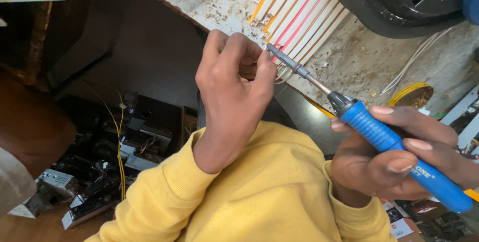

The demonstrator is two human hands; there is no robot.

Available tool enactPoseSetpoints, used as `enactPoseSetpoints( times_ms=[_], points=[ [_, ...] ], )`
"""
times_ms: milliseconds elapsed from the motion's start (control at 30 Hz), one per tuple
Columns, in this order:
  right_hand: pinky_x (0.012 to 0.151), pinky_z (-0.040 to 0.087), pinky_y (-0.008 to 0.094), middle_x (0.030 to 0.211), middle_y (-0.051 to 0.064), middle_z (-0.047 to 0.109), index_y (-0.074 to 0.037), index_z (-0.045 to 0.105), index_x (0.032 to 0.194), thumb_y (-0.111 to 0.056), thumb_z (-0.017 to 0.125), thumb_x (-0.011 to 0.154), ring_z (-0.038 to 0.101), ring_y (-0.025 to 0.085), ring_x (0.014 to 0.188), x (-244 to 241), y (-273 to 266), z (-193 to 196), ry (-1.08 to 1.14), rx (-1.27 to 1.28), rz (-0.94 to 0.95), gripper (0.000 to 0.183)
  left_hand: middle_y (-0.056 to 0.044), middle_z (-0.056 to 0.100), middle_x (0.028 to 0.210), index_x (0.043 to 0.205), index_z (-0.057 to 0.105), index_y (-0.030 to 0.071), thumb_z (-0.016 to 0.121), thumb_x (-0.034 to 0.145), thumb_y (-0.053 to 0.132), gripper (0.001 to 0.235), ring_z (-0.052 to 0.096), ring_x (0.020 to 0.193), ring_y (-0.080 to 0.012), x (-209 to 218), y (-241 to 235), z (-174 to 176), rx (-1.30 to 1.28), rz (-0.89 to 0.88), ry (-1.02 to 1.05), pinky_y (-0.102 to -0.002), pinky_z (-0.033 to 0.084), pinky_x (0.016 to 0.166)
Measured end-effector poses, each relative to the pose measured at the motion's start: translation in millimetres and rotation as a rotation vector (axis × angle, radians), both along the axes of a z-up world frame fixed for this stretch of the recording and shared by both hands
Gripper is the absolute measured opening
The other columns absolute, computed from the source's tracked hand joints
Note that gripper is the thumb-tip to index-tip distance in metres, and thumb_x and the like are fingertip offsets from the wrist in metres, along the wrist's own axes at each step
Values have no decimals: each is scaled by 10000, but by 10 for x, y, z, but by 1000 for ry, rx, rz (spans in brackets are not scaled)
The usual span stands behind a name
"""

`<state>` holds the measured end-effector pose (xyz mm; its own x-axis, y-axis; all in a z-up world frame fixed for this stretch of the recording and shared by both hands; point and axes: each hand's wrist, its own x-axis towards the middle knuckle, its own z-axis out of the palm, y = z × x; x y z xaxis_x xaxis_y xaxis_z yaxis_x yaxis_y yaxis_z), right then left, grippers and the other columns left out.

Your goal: The person solders multiple white wires to a circuit board using a soldering iron and solder wire. They repeatedly strip wire ends with pliers, apply solder to the connections, and place the finished wires on the workbench.

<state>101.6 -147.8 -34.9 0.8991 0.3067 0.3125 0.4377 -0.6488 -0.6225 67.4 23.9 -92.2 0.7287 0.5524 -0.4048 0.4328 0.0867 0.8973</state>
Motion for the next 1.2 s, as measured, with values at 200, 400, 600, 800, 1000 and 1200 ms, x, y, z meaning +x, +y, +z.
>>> enactPoseSetpoints(
  times_ms=[200, 400, 600, 800, 1000, 1200],
  points=[
    [541, 516, 305, 1001, 205, 586, -17, 327, 1157, -372, 414, 1182, 621, 260, 571, -4, 17, -6, -71, -1, -14, 367, -87, 535, 941, 925, 611, -24, 694, 941, 10, 91, 660, 695, -151, 3, 17, 18, -20, 2, 11, -281, 576, 653],
    [533, 495, 311, 975, 197, 579, -6, 349, 1132, -355, 409, 1166, 617, 272, 583, 12, 49, -54, -96, 8, -18, 356, -86, 540, 931, 923, 623, -22, 696, 923, 6, 78, 650, 691, -146, 30, 26, 23, 16, -2, 34, -277, 564, 651],
    [525, 474, 318, 950, 189, 573, 4, 371, 1107, -338, 405, 1151, 613, 284, 595, 16, 12, -74, -138, 7, -33, 347, -91, 534, 930, 903, 606, -20, 680, 909, 3, 78, 640, 677, -149, 47, 26, 32, 7, -11, 44, -281, 560, 631],
    [517, 452, 325, 924, 181, 566, 15, 393, 1082, -321, 400, 1136, 609, 296, 607, 91, -145, -69, -266, -17, -49, 340, -93, 535, 922, 904, 609, -20, 684, 906, 2, 78, 633, 688, -160, 35, 27, 39, 18, -12, 33, -291, 560, 649],
    [503, 451, 311, 919, 199, 580, 20, 399, 1105, -332, 414, 1150, 593, 288, 604, 41, -205, -6, -250, 14, -101, 355, -98, 552, 931, 898, 609, -16, 687, 917, 14, 85, 655, 699, -169, 42, 21, 58, 30, -8, 25, -287, 572, 657],
    [511, 484, 313, 1001, 234, 570, 12, 370, 1229, -372, 469, 1184, 542, 243, 579, -234, -299, 137, -67, 163, -219, 399, -109, 563, 901, 869, 611, -26, 692, 896, 39, 107, 662, 693, -188, 4, -20, -5, 113, -29, 8, -307, 569, 662]
  ],
)
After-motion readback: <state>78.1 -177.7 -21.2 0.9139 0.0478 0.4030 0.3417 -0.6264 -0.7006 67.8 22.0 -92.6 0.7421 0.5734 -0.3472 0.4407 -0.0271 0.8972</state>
